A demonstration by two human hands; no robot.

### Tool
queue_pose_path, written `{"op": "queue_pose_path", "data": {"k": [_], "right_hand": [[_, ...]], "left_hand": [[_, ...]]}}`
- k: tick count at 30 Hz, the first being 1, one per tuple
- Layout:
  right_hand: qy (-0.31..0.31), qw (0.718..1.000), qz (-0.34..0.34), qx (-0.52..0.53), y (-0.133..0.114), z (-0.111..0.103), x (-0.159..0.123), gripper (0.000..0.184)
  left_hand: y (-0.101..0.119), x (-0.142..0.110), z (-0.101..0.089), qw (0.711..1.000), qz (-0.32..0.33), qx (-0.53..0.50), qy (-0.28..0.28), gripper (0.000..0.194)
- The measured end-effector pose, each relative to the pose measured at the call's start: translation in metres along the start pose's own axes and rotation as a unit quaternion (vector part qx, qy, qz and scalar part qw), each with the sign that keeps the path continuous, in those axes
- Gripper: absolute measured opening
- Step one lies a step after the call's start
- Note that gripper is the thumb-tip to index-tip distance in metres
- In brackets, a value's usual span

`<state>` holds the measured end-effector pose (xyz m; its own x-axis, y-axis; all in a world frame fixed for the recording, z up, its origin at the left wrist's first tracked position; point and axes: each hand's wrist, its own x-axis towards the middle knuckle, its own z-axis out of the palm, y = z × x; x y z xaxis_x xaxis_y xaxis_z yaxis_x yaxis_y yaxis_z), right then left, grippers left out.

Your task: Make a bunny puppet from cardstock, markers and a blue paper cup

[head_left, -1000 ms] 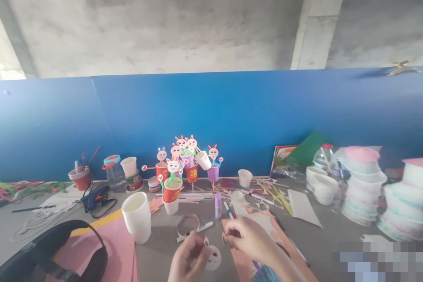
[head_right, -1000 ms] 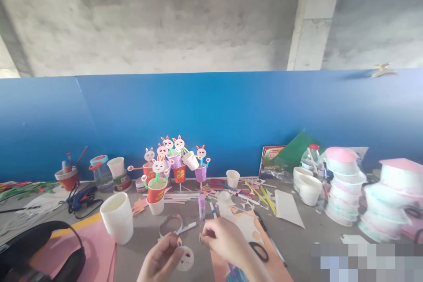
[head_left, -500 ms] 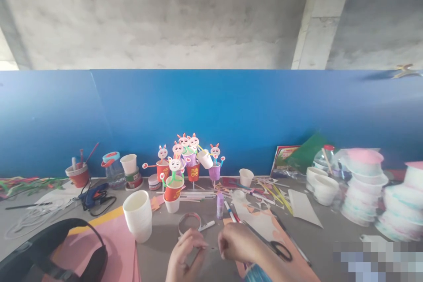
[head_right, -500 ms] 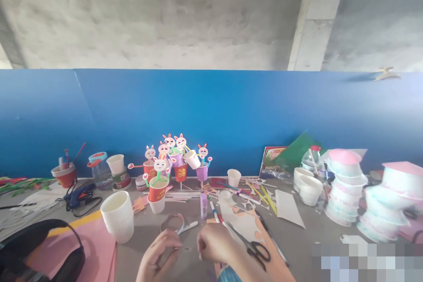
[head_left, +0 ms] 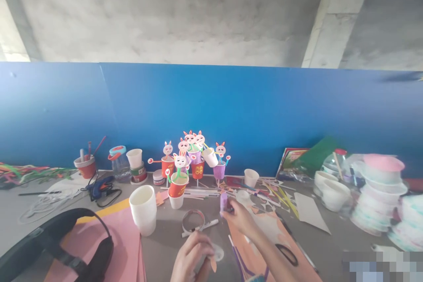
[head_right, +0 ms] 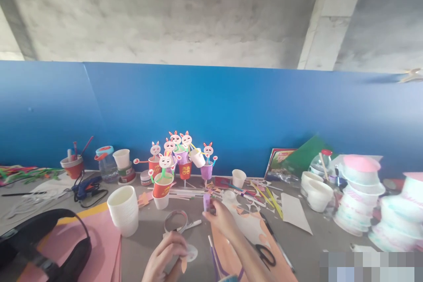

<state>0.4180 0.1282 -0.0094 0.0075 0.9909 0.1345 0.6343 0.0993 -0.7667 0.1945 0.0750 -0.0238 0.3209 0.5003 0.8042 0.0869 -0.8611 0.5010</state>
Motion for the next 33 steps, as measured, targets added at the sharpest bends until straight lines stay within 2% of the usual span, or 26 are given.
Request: {"op": "queue_pose_path", "data": {"k": [3,12,14,18,21,23,26,30,33], "right_hand": [[-0.021,0.999,-0.008,0.037,-0.002,-0.001,0.000,0.020],[-0.066,0.995,-0.017,0.077,-0.031,-0.040,-0.034,0.022],[-0.096,0.992,-0.029,0.073,-0.041,-0.044,-0.043,0.014],[-0.188,0.979,-0.075,0.008,-0.065,-0.050,-0.056,0.005],[-0.200,0.976,-0.079,-0.045,-0.080,-0.055,-0.062,0.006],[-0.211,0.973,-0.078,-0.056,-0.086,-0.059,-0.065,0.008],[-0.223,0.969,-0.089,-0.064,-0.093,-0.063,-0.068,0.011],[-0.206,0.964,-0.100,-0.139,-0.103,-0.065,-0.071,0.025],[-0.206,0.948,-0.153,-0.187,-0.109,-0.065,-0.073,0.028]], "left_hand": [[-0.007,-0.003,0.003,1.000,0.012,0.006,0.002,0.022],[-0.004,-0.003,-0.001,0.998,-0.004,0.054,-0.028,0.018],[-0.004,-0.003,-0.001,0.996,-0.008,0.088,-0.029,0.018],[0.000,0.002,0.001,0.980,0.042,0.190,-0.051,0.022],[0.009,0.011,0.001,0.961,0.093,0.242,-0.098,0.020],[0.017,0.018,-0.001,0.955,0.101,0.252,-0.123,0.020],[0.027,0.028,-0.007,0.949,0.096,0.254,-0.160,0.021],[0.030,0.032,-0.012,0.935,0.072,0.267,-0.220,0.021],[0.020,0.023,-0.007,0.956,0.017,0.203,-0.214,0.020]]}}
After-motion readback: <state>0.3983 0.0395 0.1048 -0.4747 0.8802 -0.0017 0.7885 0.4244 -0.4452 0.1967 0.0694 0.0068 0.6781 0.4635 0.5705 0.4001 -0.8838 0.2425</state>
